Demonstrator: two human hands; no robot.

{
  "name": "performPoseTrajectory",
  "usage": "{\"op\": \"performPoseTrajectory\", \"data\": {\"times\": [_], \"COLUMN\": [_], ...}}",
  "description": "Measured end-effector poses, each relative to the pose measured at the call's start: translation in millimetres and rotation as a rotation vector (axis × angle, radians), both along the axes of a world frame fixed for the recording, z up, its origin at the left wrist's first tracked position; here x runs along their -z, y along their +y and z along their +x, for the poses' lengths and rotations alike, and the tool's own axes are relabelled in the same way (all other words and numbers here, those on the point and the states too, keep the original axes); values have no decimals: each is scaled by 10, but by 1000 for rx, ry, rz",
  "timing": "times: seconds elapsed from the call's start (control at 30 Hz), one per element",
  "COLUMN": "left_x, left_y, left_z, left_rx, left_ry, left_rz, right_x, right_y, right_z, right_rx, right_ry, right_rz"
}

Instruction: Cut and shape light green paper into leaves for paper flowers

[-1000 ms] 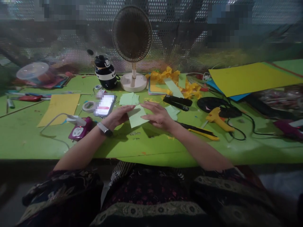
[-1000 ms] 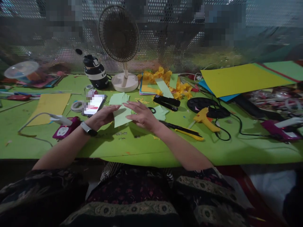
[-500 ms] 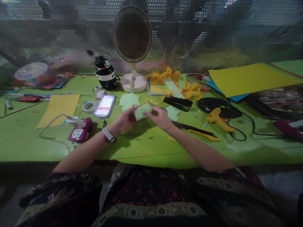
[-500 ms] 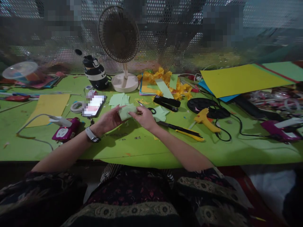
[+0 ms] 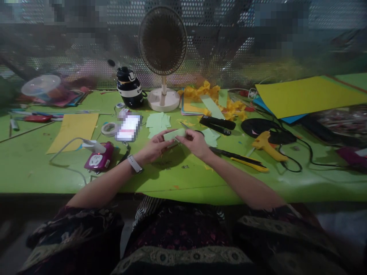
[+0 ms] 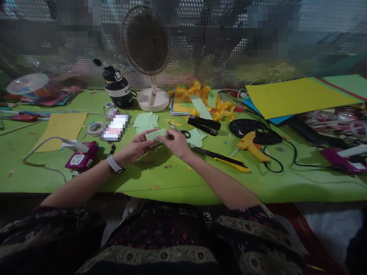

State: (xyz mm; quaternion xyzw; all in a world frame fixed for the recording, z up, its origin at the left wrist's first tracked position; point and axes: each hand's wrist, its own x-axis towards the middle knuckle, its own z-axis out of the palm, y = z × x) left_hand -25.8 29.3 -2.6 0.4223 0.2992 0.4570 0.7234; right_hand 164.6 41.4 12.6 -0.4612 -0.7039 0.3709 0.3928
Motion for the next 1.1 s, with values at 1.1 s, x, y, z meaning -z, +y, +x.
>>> {"op": "performPoseTrajectory", "data": {"times": [1.1], "left_x": [53], "left_y": [-14], "left_z": [31], "left_rx": [-64], "left_ry": [13], "left_rz": [40], "right_x": [64], "right_y": [38], "right_z": [11], "right_rx": [-21], "right_ry": [14], "right_rz": [120]}}
